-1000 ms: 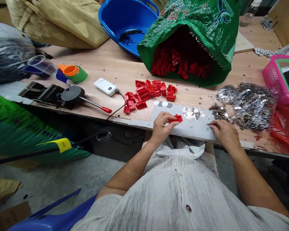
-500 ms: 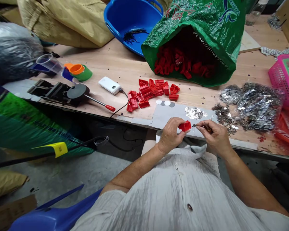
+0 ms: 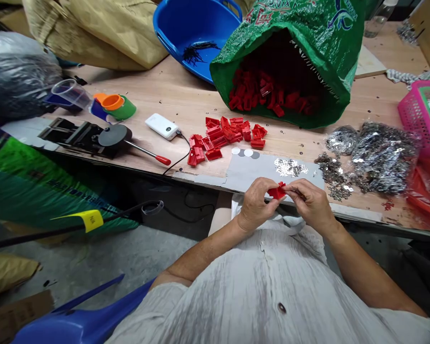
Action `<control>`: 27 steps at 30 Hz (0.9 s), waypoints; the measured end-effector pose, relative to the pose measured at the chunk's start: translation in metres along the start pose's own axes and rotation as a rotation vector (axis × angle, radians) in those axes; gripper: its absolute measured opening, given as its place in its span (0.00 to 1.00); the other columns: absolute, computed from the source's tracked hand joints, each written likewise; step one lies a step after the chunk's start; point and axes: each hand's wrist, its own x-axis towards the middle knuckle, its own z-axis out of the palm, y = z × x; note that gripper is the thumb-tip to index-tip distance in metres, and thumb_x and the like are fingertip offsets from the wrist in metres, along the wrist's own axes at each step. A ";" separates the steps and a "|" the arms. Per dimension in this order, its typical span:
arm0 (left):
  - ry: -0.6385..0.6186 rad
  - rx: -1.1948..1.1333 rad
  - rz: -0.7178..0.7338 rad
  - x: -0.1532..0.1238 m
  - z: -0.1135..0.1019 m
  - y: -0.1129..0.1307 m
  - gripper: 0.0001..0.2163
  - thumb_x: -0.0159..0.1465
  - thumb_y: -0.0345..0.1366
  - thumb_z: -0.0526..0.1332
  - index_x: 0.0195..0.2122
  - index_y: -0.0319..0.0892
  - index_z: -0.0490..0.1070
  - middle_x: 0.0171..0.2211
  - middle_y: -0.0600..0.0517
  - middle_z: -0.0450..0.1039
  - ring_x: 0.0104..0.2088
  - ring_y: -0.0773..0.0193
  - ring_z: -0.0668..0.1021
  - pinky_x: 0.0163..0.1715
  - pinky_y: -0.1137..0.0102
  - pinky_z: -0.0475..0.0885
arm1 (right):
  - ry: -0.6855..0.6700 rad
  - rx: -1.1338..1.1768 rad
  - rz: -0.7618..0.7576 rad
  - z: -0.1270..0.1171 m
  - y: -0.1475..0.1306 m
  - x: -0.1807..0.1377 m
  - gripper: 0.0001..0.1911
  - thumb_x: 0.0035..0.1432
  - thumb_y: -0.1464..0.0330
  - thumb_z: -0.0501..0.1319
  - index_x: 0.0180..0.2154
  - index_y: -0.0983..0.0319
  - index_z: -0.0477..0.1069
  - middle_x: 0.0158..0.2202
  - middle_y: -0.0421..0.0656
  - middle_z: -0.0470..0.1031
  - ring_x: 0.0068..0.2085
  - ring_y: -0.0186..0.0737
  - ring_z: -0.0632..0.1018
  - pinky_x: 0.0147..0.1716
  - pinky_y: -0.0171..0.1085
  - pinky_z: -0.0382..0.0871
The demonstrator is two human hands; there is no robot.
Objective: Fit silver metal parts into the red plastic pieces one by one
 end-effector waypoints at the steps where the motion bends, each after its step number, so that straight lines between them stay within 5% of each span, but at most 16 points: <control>1: 0.013 0.002 -0.008 -0.001 0.000 0.000 0.09 0.62 0.35 0.67 0.41 0.44 0.69 0.35 0.51 0.76 0.37 0.63 0.78 0.37 0.66 0.75 | -0.008 0.031 0.035 -0.001 -0.001 0.000 0.09 0.66 0.67 0.57 0.41 0.56 0.76 0.38 0.44 0.78 0.40 0.43 0.79 0.39 0.43 0.73; 10: 0.028 -0.004 -0.020 -0.003 -0.002 0.002 0.10 0.61 0.35 0.67 0.41 0.43 0.68 0.36 0.50 0.76 0.37 0.64 0.78 0.37 0.67 0.75 | -0.057 0.346 0.418 -0.012 0.010 0.000 0.11 0.61 0.59 0.63 0.40 0.58 0.74 0.36 0.40 0.75 0.34 0.36 0.73 0.34 0.36 0.67; 18: -0.013 -0.045 0.067 -0.004 0.002 0.006 0.09 0.61 0.30 0.67 0.41 0.43 0.69 0.34 0.51 0.76 0.35 0.64 0.78 0.35 0.68 0.74 | -0.229 0.583 0.503 -0.007 0.013 0.003 0.16 0.56 0.57 0.68 0.34 0.59 0.65 0.31 0.36 0.66 0.31 0.33 0.67 0.31 0.34 0.62; 27: -0.105 -0.133 0.002 -0.016 0.002 0.001 0.10 0.59 0.34 0.69 0.39 0.42 0.70 0.33 0.51 0.76 0.33 0.64 0.77 0.33 0.70 0.72 | -0.366 0.706 0.626 -0.005 0.021 -0.007 0.21 0.54 0.54 0.69 0.35 0.59 0.62 0.30 0.35 0.62 0.28 0.30 0.62 0.26 0.33 0.55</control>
